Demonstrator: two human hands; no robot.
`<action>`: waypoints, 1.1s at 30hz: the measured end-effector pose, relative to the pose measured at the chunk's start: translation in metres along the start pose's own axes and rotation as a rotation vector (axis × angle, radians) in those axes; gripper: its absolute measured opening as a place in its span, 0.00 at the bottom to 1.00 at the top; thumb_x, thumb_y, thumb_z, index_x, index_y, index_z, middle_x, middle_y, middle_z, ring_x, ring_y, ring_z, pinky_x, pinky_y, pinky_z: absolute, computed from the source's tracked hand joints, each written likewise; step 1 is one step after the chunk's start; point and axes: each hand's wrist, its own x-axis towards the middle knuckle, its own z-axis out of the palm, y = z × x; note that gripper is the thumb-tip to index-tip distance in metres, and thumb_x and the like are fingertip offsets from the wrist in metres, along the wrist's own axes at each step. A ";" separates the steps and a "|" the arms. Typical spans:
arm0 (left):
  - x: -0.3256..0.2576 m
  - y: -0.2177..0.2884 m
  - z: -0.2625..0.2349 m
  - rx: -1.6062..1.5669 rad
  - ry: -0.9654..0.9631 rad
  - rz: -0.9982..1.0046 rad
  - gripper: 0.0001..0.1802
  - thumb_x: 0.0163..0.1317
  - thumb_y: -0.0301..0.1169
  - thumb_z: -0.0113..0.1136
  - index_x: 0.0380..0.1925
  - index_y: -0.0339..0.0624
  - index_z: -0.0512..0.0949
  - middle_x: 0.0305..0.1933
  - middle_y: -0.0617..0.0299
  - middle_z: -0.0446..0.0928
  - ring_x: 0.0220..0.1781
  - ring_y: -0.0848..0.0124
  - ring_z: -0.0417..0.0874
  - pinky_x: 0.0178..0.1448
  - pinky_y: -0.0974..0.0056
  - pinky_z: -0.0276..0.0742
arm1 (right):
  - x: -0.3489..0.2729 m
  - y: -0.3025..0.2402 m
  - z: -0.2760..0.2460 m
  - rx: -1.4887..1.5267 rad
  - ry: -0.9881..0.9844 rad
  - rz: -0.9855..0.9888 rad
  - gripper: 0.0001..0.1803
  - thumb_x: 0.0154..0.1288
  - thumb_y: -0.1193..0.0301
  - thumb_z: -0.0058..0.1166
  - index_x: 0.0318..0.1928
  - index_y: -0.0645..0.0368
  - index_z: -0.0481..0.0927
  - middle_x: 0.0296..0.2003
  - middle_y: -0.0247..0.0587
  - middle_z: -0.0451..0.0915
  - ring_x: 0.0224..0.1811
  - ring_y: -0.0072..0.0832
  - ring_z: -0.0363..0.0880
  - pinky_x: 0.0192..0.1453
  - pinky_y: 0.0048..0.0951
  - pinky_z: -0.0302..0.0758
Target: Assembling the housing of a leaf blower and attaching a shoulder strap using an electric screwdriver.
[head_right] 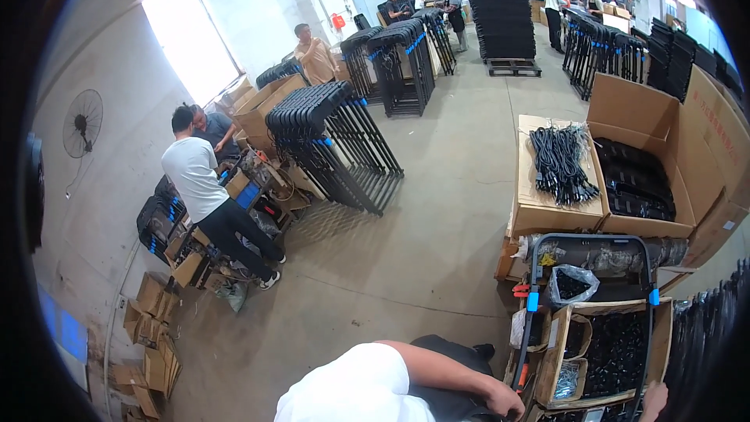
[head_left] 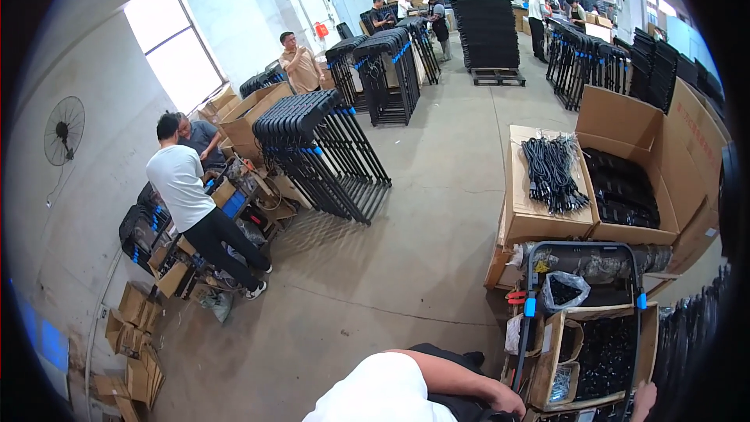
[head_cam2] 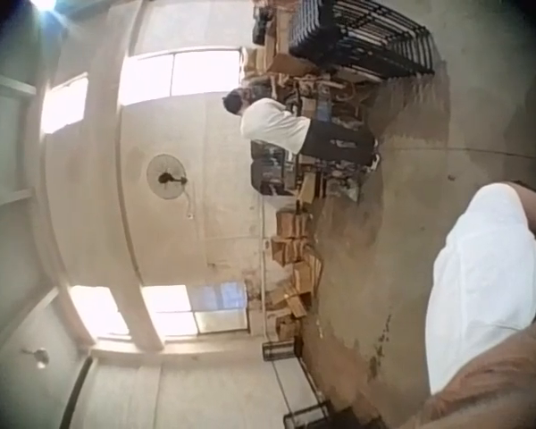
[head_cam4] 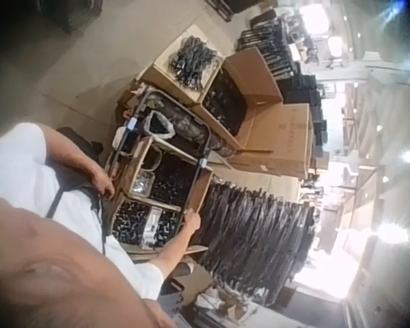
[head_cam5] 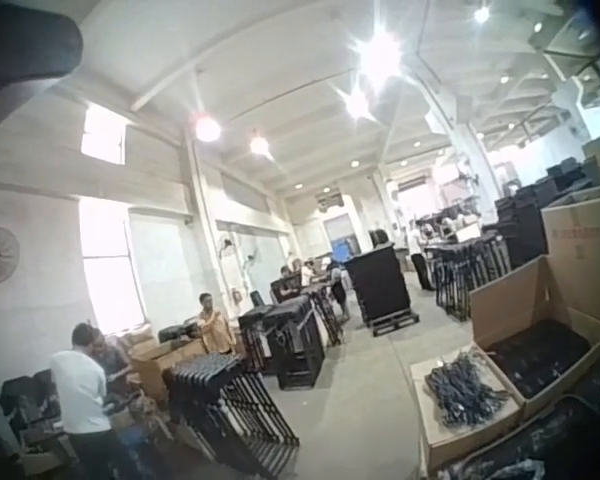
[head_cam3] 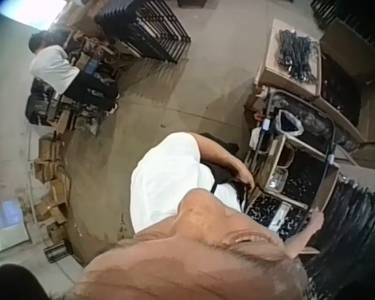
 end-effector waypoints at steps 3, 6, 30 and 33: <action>0.018 -0.028 0.010 -0.031 -0.021 -0.028 0.19 0.60 0.28 0.63 0.53 0.40 0.81 0.51 0.48 0.84 0.58 0.53 0.84 0.61 0.51 0.78 | -0.010 0.005 -0.014 0.016 -0.269 0.072 0.22 0.56 0.61 0.69 0.42 0.69 0.83 0.39 0.64 0.86 0.46 0.57 0.88 0.48 0.51 0.84; 0.021 -0.030 0.005 -0.072 -0.086 -0.210 0.26 0.70 0.29 0.55 0.69 0.48 0.77 0.72 0.50 0.75 0.67 0.59 0.77 0.69 0.50 0.72 | -0.025 -0.029 -0.047 0.093 -0.313 0.235 0.22 0.42 0.70 0.76 0.39 0.66 0.82 0.36 0.58 0.87 0.44 0.49 0.90 0.43 0.48 0.87; -0.024 0.035 -0.012 0.002 -0.013 -0.026 0.18 0.72 0.31 0.54 0.58 0.45 0.82 0.51 0.55 0.86 0.50 0.64 0.83 0.56 0.57 0.79 | -0.031 -0.073 -0.093 0.001 -0.294 0.157 0.30 0.74 0.50 0.49 0.52 0.66 0.87 0.55 0.62 0.84 0.61 0.54 0.83 0.66 0.48 0.79; -0.012 0.036 -0.015 0.098 -0.123 -0.139 0.16 0.76 0.39 0.56 0.56 0.45 0.83 0.50 0.55 0.86 0.49 0.62 0.84 0.54 0.58 0.80 | -0.037 -0.032 -0.054 0.097 -0.162 0.174 0.27 0.71 0.54 0.52 0.51 0.68 0.84 0.50 0.66 0.85 0.57 0.56 0.84 0.64 0.51 0.79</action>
